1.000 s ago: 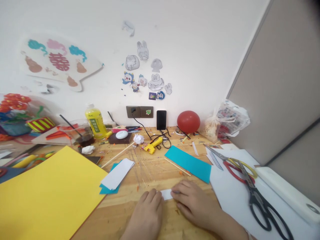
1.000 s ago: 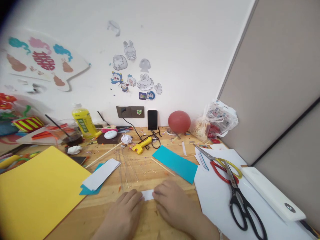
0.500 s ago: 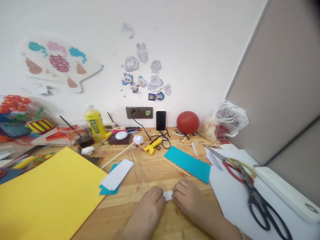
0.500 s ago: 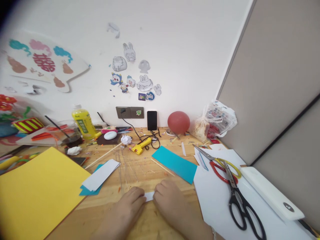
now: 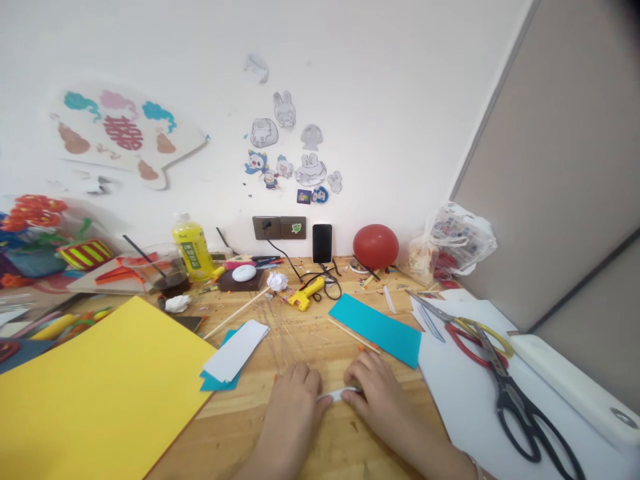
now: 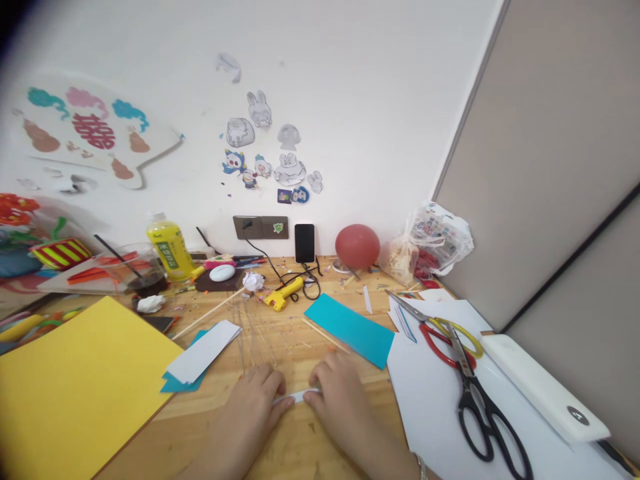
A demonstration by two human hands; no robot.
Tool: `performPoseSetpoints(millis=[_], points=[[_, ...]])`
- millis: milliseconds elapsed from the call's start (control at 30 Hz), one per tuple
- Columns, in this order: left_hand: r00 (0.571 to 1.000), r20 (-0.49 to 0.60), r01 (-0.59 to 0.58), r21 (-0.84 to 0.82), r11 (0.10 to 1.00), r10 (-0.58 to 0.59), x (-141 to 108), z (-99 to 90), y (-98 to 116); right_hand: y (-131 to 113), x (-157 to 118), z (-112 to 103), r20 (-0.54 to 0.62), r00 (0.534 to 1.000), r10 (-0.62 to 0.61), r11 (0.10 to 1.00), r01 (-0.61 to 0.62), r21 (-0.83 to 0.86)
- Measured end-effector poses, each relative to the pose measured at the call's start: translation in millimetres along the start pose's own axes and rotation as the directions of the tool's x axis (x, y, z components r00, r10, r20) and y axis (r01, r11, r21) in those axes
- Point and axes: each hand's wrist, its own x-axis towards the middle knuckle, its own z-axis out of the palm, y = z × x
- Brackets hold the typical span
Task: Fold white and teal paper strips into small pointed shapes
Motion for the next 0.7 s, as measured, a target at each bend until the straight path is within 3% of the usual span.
performPoseSetpoints(millis=[167,367,700], points=[[1.0,-0.009,-0.027,-0.058,0.998,0.027,-2.8,2.9,-2.3,-1.8,0.3,-3.4,0.064,0.998,-0.011,1.0,0.009,0.025],[0.995,0.029,-0.093,-0.098,0.991,0.096,-9.1,2.5,-1.6,-0.4,0.0,-5.3,0.108,0.988,-0.115,0.993,0.113,0.019],[0.916,-0.193,-0.338,0.098,0.936,0.351,-10.1,11.3,-9.6,4.2,-1.9,-4.8,0.072,0.939,-0.335,0.937,0.34,-0.074]])
